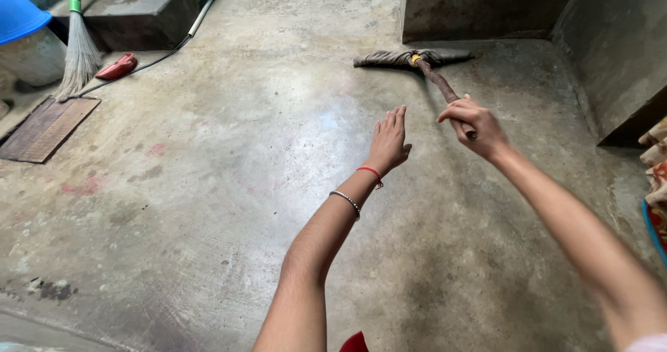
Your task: The person mops a concrete floor by hand using a mop with a wooden handle and a cloth head, moving the mop back and forth across different sections of the floor.
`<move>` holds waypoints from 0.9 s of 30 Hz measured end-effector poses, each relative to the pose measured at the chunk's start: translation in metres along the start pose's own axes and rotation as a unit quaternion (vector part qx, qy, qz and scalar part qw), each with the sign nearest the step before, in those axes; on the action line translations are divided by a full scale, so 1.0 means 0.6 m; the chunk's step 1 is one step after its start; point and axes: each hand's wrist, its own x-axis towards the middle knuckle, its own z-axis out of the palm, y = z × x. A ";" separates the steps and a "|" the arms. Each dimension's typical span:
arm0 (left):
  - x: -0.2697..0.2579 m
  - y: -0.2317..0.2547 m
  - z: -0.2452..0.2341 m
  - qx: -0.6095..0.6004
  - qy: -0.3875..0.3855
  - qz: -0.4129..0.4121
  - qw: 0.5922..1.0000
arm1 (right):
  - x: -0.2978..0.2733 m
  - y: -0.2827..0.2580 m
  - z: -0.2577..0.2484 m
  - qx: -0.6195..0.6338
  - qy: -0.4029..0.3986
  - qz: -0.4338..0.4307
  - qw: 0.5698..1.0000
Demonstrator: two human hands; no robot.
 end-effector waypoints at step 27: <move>-0.180 0.308 -0.077 -0.304 0.066 0.320 0.895 | -0.106 -0.396 -0.256 0.179 0.060 -0.279 0.941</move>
